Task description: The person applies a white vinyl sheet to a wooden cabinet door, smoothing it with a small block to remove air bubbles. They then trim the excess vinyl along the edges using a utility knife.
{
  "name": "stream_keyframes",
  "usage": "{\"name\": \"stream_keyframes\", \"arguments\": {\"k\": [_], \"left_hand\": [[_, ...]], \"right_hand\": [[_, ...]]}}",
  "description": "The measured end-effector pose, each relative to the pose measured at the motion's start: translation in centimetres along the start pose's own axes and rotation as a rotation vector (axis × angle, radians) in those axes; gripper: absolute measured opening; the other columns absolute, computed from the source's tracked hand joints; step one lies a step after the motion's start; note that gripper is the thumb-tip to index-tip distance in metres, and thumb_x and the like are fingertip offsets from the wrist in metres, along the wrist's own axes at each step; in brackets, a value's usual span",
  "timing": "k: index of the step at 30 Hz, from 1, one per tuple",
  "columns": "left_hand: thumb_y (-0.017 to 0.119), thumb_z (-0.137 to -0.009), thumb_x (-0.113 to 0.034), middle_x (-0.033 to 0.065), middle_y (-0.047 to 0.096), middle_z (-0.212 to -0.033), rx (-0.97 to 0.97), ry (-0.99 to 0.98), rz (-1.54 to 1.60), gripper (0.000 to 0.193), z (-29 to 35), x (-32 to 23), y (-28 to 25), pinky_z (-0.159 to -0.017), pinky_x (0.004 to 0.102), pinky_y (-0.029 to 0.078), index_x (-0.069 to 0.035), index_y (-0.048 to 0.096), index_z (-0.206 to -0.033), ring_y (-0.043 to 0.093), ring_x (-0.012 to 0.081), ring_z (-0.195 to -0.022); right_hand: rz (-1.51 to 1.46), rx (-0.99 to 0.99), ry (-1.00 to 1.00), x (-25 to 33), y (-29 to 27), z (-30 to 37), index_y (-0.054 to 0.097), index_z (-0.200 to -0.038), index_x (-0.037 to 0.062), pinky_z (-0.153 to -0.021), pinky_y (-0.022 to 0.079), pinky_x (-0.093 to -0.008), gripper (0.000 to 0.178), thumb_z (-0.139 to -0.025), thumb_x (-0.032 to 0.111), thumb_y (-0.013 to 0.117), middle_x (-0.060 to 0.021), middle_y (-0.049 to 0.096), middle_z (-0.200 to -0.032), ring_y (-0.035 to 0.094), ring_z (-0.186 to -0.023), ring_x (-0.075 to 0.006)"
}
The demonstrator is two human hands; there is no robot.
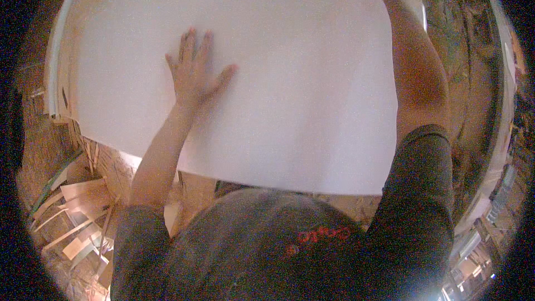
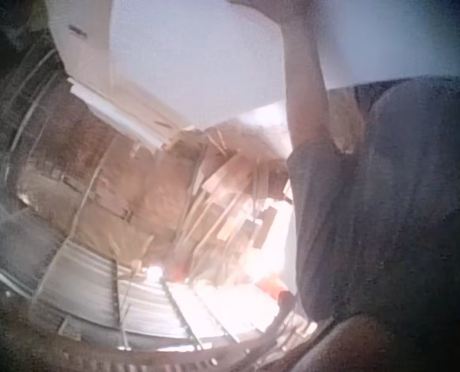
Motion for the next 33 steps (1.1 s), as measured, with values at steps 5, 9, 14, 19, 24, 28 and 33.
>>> {"name": "stream_keyframes", "arguments": {"k": [5,9,14,19,24,28,33], "left_hand": [[0.057,-0.082,-0.084,0.0174,0.024,-0.170,-0.111,-0.027,-0.046,0.103,1.5,1.6,-1.5,-0.118,0.0772,0.007,-0.019,0.040,-0.161,0.016,0.0311,-0.160],[0.055,-0.083,-0.086,0.0166,0.025,-0.170,-0.087,0.014,-0.020,0.104,0.6,1.1,-0.7,-0.120,0.0753,0.007,-0.019,0.039,-0.161,0.015,0.0303,-0.160],[0.053,-0.083,-0.087,0.0161,0.025,-0.170,0.015,0.035,-0.003,0.106,1.5,5.1,-1.0,-0.120,0.0750,0.007,-0.017,0.039,-0.161,0.016,0.0277,-0.160],[0.048,-0.085,-0.089,0.0152,0.023,-0.171,-0.042,0.015,-0.128,0.108,4.4,16.4,-2.3,-0.120,0.0753,0.007,-0.014,0.035,-0.162,0.015,0.0270,-0.160],[0.045,-0.086,-0.089,0.0132,0.023,-0.171,0.044,-0.092,-0.216,0.106,6.5,23.7,-3.2,-0.121,0.0749,0.008,-0.017,0.034,-0.163,0.014,0.0270,-0.160],[0.046,-0.087,-0.087,0.0121,0.022,-0.171,0.027,-0.081,-0.193,0.102,7.9,25.2,-1.9,-0.120,0.0747,0.011,-0.020,0.034,-0.163,0.014,0.0269,-0.160],[0.054,-0.089,-0.080,0.0124,0.022,-0.172,0.030,-0.081,-0.144,0.098,8.1,24.4,-2.1,-0.120,0.0740,0.010,-0.019,0.034,-0.163,0.014,0.0288,-0.160]], "right_hand": [[-0.011,-0.020,0.136,13.2,-7.6,10.4,0.069,-0.099,0.0153,-0.090,0.055,-0.0487,0.020,-0.084,0.006,0.060,-0.0085,0.068,-0.108,0.066,-0.111,-0.0336],[0.115,0.048,0.169,16.1,-9.8,23.2,0.067,-0.105,0.0167,-0.090,0.055,-0.0497,0.021,-0.088,0.005,0.061,-0.0033,0.064,-0.112,0.064,-0.114,-0.0285],[-0.060,0.212,0.237,25.0,-15.6,43.2,0.066,-0.097,0.0148,-0.081,0.055,-0.0482,0.021,-0.080,0.003,0.066,-0.0084,0.061,-0.105,0.063,-0.104,-0.0323],[-0.225,0.435,0.164,34.7,-20.2,55.7,0.066,-0.093,0.0130,-0.078,0.054,-0.0463,0.026,-0.070,0.005,0.076,-0.0080,0.060,-0.100,0.063,-0.102,-0.0313],[-0.202,0.100,0.421,36.2,-25.8,51.6,0.068,-0.097,0.0110,-0.080,0.053,-0.0474,0.028,-0.071,0.002,0.075,-0.0082,0.063,-0.101,0.063,-0.102,-0.0325],[-0.148,0.132,0.211,38.6,-22.6,46.7,0.066,-0.094,0.0137,-0.081,0.054,-0.0456,0.023,-0.073,0.010,0.075,-0.0069,0.063,-0.100,0.062,-0.100,-0.0329],[-0.100,0.123,0.167,37.8,-17.7,41.6,0.065,-0.094,0.0136,-0.073,0.055,-0.0423,0.032,-0.068,0.000,0.076,-0.0048,0.060,-0.099,0.061,-0.097,-0.0301]]}}
Point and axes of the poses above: each hand's wrist, its own z-axis away from the middle knuckle, its own y-axis out of the palm, x = y × z, the point moved 10 cm from there along -z, towards the middle knuckle
